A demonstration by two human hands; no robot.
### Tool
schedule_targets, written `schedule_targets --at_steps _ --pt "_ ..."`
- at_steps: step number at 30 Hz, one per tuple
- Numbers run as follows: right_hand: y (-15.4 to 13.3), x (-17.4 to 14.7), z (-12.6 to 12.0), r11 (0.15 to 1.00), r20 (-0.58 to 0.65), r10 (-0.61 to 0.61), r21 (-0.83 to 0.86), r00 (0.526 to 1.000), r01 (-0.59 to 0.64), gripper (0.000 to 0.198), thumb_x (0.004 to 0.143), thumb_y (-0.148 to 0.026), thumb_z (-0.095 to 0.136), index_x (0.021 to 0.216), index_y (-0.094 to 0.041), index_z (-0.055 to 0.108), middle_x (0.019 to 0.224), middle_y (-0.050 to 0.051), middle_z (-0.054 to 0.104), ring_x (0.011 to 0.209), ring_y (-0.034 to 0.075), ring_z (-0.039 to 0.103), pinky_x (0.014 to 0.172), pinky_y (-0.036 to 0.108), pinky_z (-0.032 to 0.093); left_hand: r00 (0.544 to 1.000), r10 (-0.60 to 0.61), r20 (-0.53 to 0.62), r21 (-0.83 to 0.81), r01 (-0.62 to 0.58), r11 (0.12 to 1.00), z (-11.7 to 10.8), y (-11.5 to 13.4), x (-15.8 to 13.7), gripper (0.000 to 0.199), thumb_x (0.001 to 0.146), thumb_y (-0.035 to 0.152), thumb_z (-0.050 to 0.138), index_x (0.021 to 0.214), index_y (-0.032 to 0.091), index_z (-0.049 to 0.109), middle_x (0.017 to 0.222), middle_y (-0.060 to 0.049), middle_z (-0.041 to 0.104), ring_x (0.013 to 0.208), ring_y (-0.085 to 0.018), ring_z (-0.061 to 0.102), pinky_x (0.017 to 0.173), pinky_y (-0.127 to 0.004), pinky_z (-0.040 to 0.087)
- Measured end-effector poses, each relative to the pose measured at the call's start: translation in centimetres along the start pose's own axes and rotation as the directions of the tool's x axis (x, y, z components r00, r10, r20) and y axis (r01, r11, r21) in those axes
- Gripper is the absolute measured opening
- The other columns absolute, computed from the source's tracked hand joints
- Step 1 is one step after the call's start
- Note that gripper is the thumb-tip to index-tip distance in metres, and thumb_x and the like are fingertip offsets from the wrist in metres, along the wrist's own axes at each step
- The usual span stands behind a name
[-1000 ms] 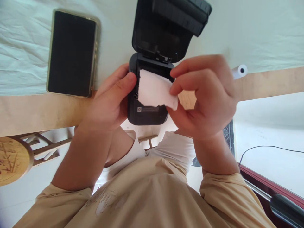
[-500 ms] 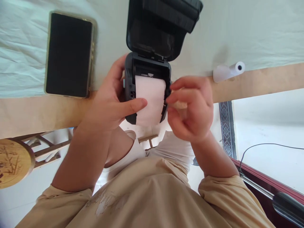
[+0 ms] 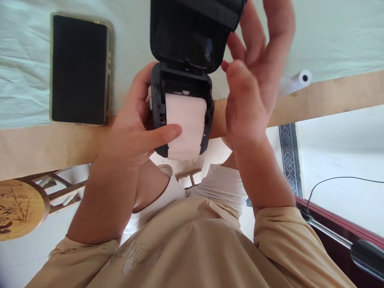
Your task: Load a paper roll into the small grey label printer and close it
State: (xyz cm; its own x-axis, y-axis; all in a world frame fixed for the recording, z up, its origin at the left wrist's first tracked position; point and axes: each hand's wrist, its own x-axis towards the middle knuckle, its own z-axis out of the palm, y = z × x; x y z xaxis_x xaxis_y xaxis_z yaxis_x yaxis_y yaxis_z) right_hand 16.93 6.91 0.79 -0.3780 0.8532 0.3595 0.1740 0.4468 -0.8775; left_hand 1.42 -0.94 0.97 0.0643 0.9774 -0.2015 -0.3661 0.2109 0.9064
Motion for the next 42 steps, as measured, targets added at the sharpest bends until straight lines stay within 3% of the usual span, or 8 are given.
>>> schedule_targets --at_steps 3,6,9,15,25,34,38,42 --pt "-0.4 0.4 0.6 0.969 -0.037 0.068 0.242 0.997 -0.057 0.05 0.086 -0.043 0.02 0.13 -0.022 0.011 0.133 0.001 0.032 0.116 -0.001 0.047 0.102 0.014 0.048 0.996 -0.089 0.005 -0.007 0.089 0.996 0.2 0.8 0.0 0.091 0.07 0.014 0.065 0.145 0.023 0.013 0.14 -0.005 0.042 0.12 -0.013 0.051 0.1 -0.023 0.05" --pt "-0.3 -0.9 1.0 0.991 -0.138 0.0 0.133 0.99 0.019 0.044 0.088 -0.038 0.022 0.127 -0.019 0.029 0.13 0.0 0.033 0.123 0.0 0.043 0.115 0.013 0.042 0.987 -0.159 -0.006 0.04 0.159 0.986 0.2 1.5 0.0 0.094 0.07 0.015 0.065 0.146 0.024 0.011 0.138 -0.006 0.043 0.115 -0.014 0.053 0.09 -0.021 0.052" --pt "0.6 -2.0 0.9 0.985 -0.05 -0.05 0.16 0.997 0.058 0.045 0.085 -0.048 0.038 0.123 -0.025 0.042 0.128 -0.005 0.037 0.125 0.0 0.042 0.119 0.014 0.039 0.988 -0.154 -0.025 0.093 0.156 0.983 0.3 1.8 0.0 0.096 0.069 0.016 0.066 0.146 0.025 0.01 0.142 -0.005 0.04 0.12 -0.015 0.051 0.094 -0.022 0.051" --pt "1.2 -1.8 -0.1 0.999 0.223 0.031 0.015 0.974 -0.035 0.057 0.079 -0.05 0.049 0.127 -0.021 0.038 0.126 0.001 0.041 0.111 0.002 0.047 0.101 0.019 0.045 0.99 -0.142 -0.011 0.07 0.142 0.987 0.6 1.7 -0.4 0.091 0.073 0.02 0.064 0.145 0.026 0.009 0.141 -0.004 0.04 0.119 -0.011 0.051 0.09 -0.017 0.052" --pt "1.1 -1.6 -0.2 0.988 0.297 0.078 0.102 0.952 -0.113 0.057 0.079 -0.045 0.054 0.126 -0.018 0.034 0.121 0.003 0.04 0.099 -0.004 0.044 0.083 0.007 0.042 0.993 -0.04 -0.109 0.005 0.041 0.999 0.5 -0.6 0.1 0.061 0.076 0.033 0.06 0.131 0.034 0.033 0.127 0.003 0.05 0.112 -0.008 0.054 0.084 -0.011 0.05" --pt "1.0 -1.6 -0.3 0.982 0.321 0.127 0.092 0.939 -0.164 0.058 0.078 -0.048 0.052 0.126 -0.023 0.032 0.123 0.002 0.041 0.102 -0.002 0.045 0.087 0.01 0.044 0.981 -0.056 -0.187 -0.08 0.042 0.996 1.5 -0.2 -0.1 0.06 0.079 0.033 0.054 0.135 0.028 0.033 0.133 0.003 0.046 0.131 -0.018 0.046 0.118 -0.04 0.039" --pt "1.3 -1.9 -0.1 0.982 0.276 0.135 0.094 0.952 -0.167 0.058 0.078 -0.05 0.051 0.127 -0.025 0.032 0.132 0.0 0.036 0.103 -0.002 0.046 0.092 0.011 0.046 0.993 -0.057 -0.105 -0.198 0.036 0.98 1.3 0.3 -0.1 0.056 0.088 0.046 0.039 0.139 0.025 0.029 0.147 0.003 0.034 0.139 -0.017 0.039 0.12 -0.035 0.04" --pt "1.6 -2.0 0.2 0.984 0.184 0.105 0.125 0.977 -0.13 0.056 0.081 -0.052 0.045 0.128 -0.025 0.03 0.135 0.0 0.033 0.106 -0.002 0.047 0.092 0.01 0.046 0.996 -0.073 -0.042 -0.254 0.06 0.965 0.8 0.7 0.0 0.062 0.092 0.029 0.036 0.147 0.019 0.011 0.154 0.004 0.021 0.146 -0.011 0.026 0.128 -0.029 0.025"
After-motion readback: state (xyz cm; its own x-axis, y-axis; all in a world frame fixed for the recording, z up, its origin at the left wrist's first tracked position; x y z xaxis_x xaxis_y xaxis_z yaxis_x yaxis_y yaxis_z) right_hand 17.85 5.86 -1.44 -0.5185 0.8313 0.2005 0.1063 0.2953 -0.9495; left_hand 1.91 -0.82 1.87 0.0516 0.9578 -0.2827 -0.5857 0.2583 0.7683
